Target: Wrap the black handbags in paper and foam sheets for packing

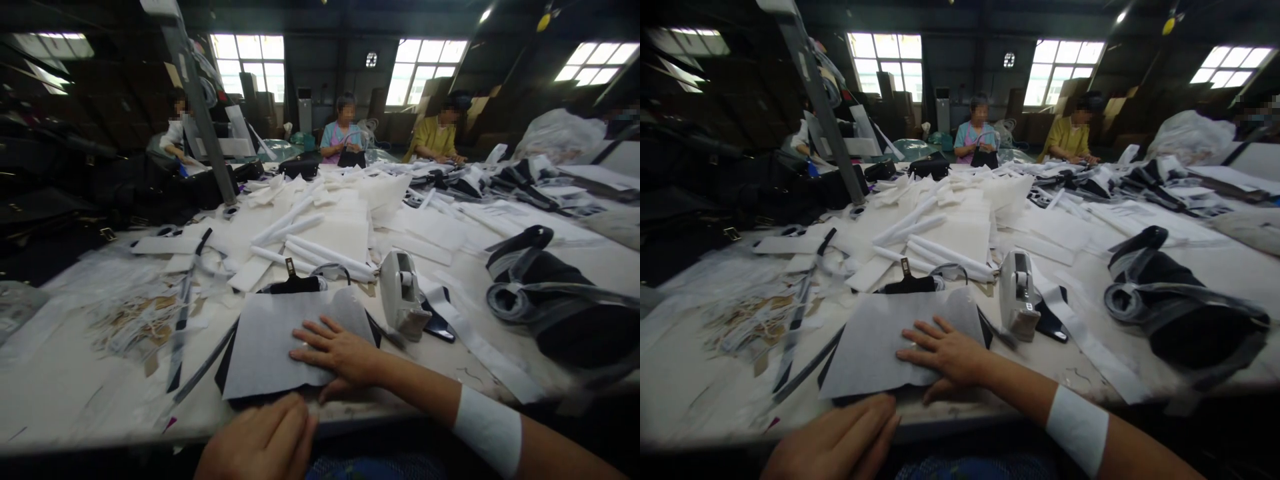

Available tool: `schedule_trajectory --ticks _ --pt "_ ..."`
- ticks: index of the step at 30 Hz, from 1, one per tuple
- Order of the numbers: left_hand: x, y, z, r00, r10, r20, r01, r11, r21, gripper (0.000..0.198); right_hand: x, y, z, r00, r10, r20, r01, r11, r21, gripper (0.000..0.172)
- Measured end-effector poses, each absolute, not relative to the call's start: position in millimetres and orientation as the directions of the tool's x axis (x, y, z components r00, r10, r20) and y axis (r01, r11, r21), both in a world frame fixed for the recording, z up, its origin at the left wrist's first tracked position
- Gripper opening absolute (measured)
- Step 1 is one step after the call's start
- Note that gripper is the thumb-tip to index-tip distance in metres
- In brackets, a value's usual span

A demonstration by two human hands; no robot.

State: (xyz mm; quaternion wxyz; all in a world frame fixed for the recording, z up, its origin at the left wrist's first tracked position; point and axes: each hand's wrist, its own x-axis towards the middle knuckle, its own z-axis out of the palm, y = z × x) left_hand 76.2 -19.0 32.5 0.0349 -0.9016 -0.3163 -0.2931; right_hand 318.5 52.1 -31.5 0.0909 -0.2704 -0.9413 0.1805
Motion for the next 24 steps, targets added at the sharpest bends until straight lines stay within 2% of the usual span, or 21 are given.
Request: schedule_trajectory --ticks 4,7,10,12,14,17,20,24 --pt "79.8 33.8 17.6 0.803 0.477 0.357 0.501 -0.865 0.029 0.044 318.7 51.4 -28.5 -0.827 0.554 0.100 0.466 0.773 -0.430 0.089" --pt "71.7 55.8 -14.3 0.813 0.527 0.248 0.538 -0.842 0.026 0.055 324.5 53.4 -23.2 -0.800 0.585 0.133 0.432 0.715 -0.550 0.087" --pt "65.2 53.2 -35.2 0.779 0.577 0.246 0.586 -0.809 0.040 0.060 333.0 58.3 -21.3 -0.749 0.633 0.198 0.310 0.598 -0.739 0.070" --pt "63.9 48.4 -39.2 0.776 0.579 0.249 0.588 -0.808 0.046 0.059 335.8 61.0 -22.7 -0.683 0.692 0.234 0.265 0.533 -0.804 0.060" --pt "63.9 46.5 -38.9 0.779 0.580 0.238 0.585 -0.809 0.057 0.058 335.0 61.8 -25.6 -0.634 0.736 0.238 0.320 0.530 -0.785 0.054" --pt "63.8 48.2 -38.3 0.780 0.585 0.222 0.583 -0.808 0.083 0.057 330.6 61.0 -30.2 -0.655 0.720 0.228 0.463 0.621 -0.632 0.050" --pt "63.8 49.6 -39.8 0.768 0.600 0.223 0.588 -0.799 0.128 0.059 328.6 61.5 -32.1 -0.692 0.688 0.219 0.515 0.682 -0.519 0.049" --pt "64.7 49.6 -37.3 0.720 0.654 0.232 0.604 -0.756 0.252 0.057 330.2 64.6 -24.0 -0.663 0.722 0.197 0.514 0.630 -0.582 0.048"
